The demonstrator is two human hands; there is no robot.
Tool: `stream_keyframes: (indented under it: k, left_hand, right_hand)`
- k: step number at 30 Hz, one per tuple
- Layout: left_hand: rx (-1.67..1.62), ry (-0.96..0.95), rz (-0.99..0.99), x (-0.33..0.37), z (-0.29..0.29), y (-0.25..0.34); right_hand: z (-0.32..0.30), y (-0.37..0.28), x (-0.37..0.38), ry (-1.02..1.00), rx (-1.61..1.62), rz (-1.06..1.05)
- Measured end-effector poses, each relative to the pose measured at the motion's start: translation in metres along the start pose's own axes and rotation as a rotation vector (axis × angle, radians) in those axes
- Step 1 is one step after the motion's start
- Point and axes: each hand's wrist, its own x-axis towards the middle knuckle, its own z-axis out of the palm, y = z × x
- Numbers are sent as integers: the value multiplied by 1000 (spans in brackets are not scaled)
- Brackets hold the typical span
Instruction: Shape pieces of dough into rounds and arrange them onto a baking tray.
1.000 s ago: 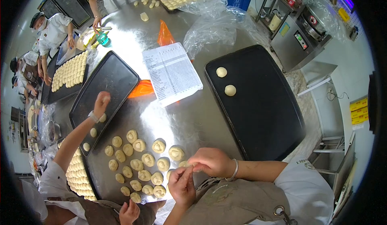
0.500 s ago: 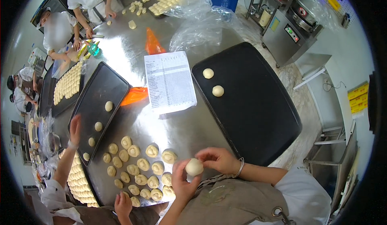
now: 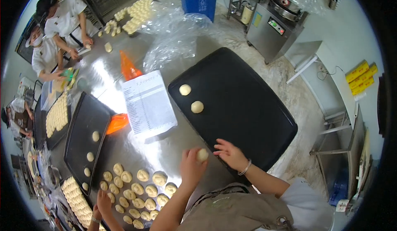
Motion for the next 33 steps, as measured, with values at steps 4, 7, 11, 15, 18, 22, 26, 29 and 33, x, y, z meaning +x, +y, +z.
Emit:
stream_keyframes:
  k: [4, 7, 11, 15, 18, 22, 26, 29, 33]
  left_hand:
    - [61, 27, 156, 68, 49, 6]
    - [259, -126, 130, 96, 80, -9]
    - [343, -232, -1, 94, 77, -10]
    - [280, -176, -6, 62, 54, -1]
    - [138, -87, -19, 13, 19, -24]
    - [-84, 96, -260, -86, -26, -75]
    - [-535, 426, -673, -159, -50, -86]
    - [-692, 587, -695, -181, -59, -89]
    - [-773, 762, -713, -189, -70, -86]
  right_hand:
    - [-53, -15, -17, 308, 213, 193]
    - [-71, -18, -29, 380, 137, 194]
    - [-64, -14, -21, 357, 118, 187]
    - [-38, -17, 22, 250, -519, -160]
    - [-13, -17, 63, 211, -1016, -426]
    - [42, -32, 79, 277, -1228, -621]
    - [123, 7, 79, -232, -838, -508]
    - [196, 47, 92, -425, -808, -383]
    - [279, 69, 119, -713, -1066, -95]
